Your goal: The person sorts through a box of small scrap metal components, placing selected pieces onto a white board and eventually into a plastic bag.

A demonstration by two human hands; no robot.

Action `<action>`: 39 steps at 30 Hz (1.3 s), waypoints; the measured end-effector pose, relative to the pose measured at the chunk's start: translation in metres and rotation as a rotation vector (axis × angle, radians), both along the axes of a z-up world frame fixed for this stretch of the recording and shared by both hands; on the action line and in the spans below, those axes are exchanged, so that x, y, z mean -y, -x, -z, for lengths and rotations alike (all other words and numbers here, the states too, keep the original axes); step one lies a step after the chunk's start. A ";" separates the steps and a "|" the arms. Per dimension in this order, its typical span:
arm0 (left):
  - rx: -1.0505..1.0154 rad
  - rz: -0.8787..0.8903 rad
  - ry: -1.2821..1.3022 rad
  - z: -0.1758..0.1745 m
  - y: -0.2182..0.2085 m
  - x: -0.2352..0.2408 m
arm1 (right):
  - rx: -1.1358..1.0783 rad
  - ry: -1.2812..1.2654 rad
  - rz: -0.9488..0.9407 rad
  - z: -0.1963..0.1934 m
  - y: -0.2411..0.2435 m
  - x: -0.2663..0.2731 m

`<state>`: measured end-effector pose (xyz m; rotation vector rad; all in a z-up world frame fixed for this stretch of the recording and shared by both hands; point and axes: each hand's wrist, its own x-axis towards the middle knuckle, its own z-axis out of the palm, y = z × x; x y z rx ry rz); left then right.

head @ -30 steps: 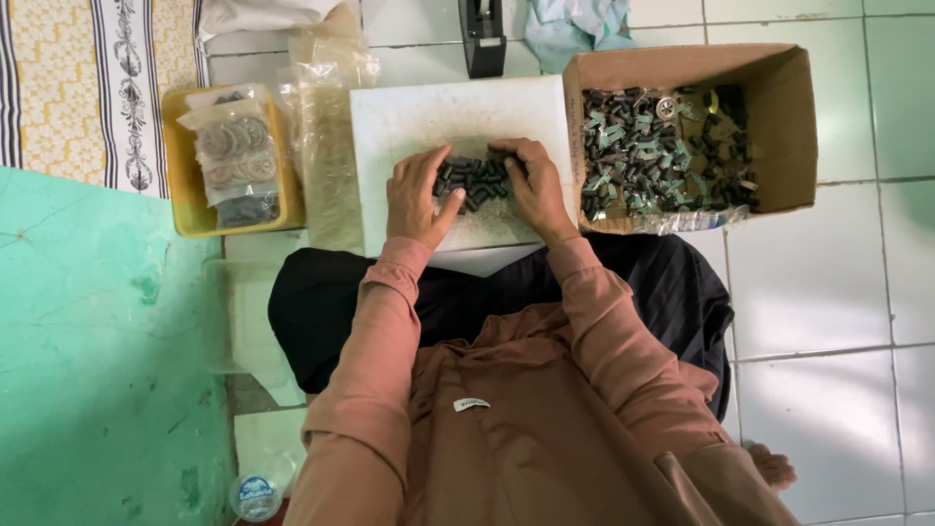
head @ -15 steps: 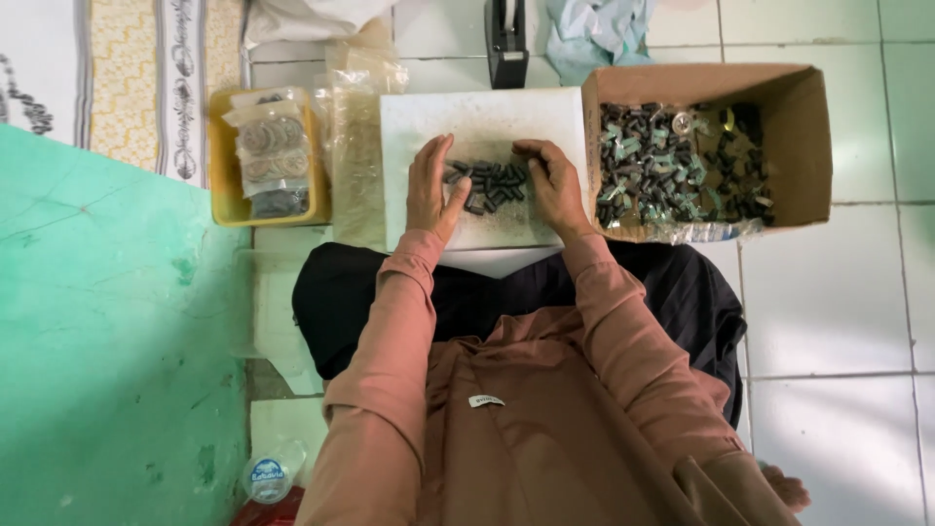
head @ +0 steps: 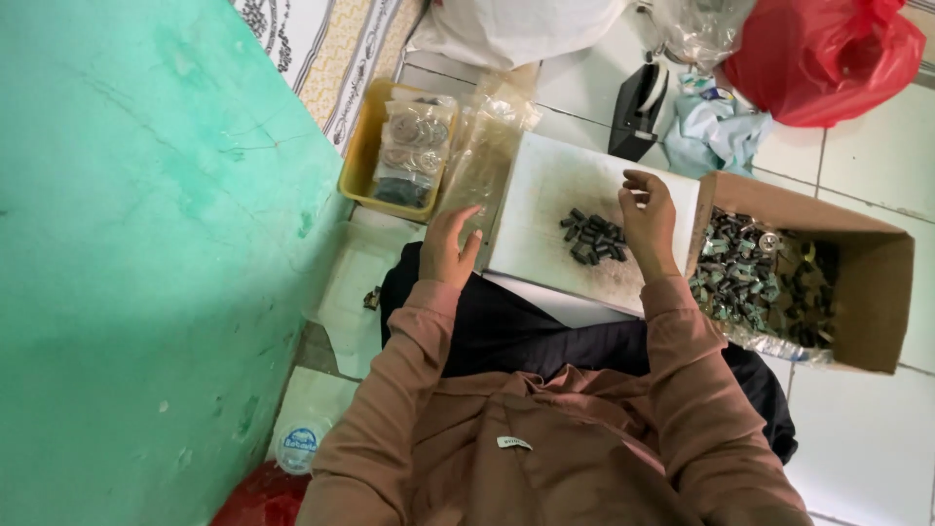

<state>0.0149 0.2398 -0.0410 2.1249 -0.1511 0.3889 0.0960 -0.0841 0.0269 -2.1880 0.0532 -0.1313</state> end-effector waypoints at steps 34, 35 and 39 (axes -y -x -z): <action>-0.049 0.009 0.346 -0.022 -0.022 0.013 | 0.233 0.405 -0.486 -0.032 -0.092 -0.162; -0.102 0.008 0.434 -0.021 -0.021 0.012 | 0.317 0.397 -0.495 -0.044 -0.070 -0.157; -0.423 -0.032 0.715 0.031 -0.021 0.010 | 0.447 0.313 -0.530 -0.060 0.035 -0.131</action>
